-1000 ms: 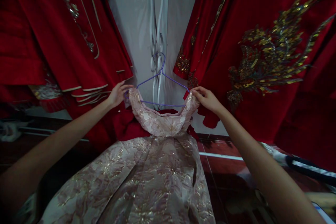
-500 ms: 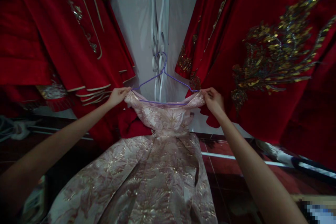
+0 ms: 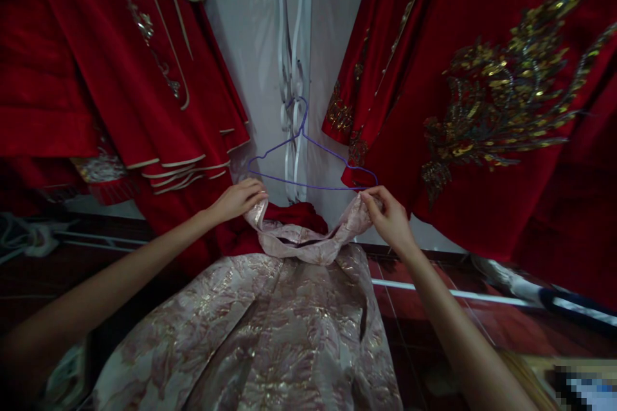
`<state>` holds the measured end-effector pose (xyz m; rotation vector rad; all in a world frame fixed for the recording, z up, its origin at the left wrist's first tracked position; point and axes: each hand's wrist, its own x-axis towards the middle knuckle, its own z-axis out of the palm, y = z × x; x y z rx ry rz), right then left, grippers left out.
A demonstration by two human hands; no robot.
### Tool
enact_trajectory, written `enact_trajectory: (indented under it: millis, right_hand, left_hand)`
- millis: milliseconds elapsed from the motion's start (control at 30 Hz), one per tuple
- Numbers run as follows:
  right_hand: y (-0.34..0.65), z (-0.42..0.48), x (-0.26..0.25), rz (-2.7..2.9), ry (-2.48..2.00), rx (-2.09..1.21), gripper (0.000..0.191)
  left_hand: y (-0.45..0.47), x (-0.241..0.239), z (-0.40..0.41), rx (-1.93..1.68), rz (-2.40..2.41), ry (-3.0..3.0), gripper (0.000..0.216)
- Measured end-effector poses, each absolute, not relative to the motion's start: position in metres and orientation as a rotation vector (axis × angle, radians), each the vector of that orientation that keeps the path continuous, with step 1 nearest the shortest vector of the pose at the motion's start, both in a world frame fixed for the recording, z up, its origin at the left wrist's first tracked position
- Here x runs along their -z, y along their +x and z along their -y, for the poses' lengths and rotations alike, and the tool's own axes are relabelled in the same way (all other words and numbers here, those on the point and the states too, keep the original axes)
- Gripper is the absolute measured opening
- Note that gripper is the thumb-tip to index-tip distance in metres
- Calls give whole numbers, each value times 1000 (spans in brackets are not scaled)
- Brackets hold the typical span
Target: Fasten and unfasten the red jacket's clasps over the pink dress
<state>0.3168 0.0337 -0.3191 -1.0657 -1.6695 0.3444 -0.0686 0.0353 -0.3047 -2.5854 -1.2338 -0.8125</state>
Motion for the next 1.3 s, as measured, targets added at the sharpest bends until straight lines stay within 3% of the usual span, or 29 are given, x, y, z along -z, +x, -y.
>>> enact_trajectory:
  millis: [133,267,500,1000,1300]
  right_hand:
    - [293,-33,306,1720,-995,-311,29]
    - [294,-44,312,1598,-1040,-254,28]
    - [332,-69,334,1187,-1382,-97,27]
    - [352,-79,343,1186,-1464,-50,25]
    - [295,-89,284,1504,-1183,72,28]
  left_hand:
    - [-10,294,-56,803,900,-2672,30]
    - [20,314,-75,720,895,-2793,33]
    - [17,331,-62,893,896,-2822,32]
    - [16,320,-52,894,926,-2803,33]
    - [25,318,-49,947,923,-2851,31]
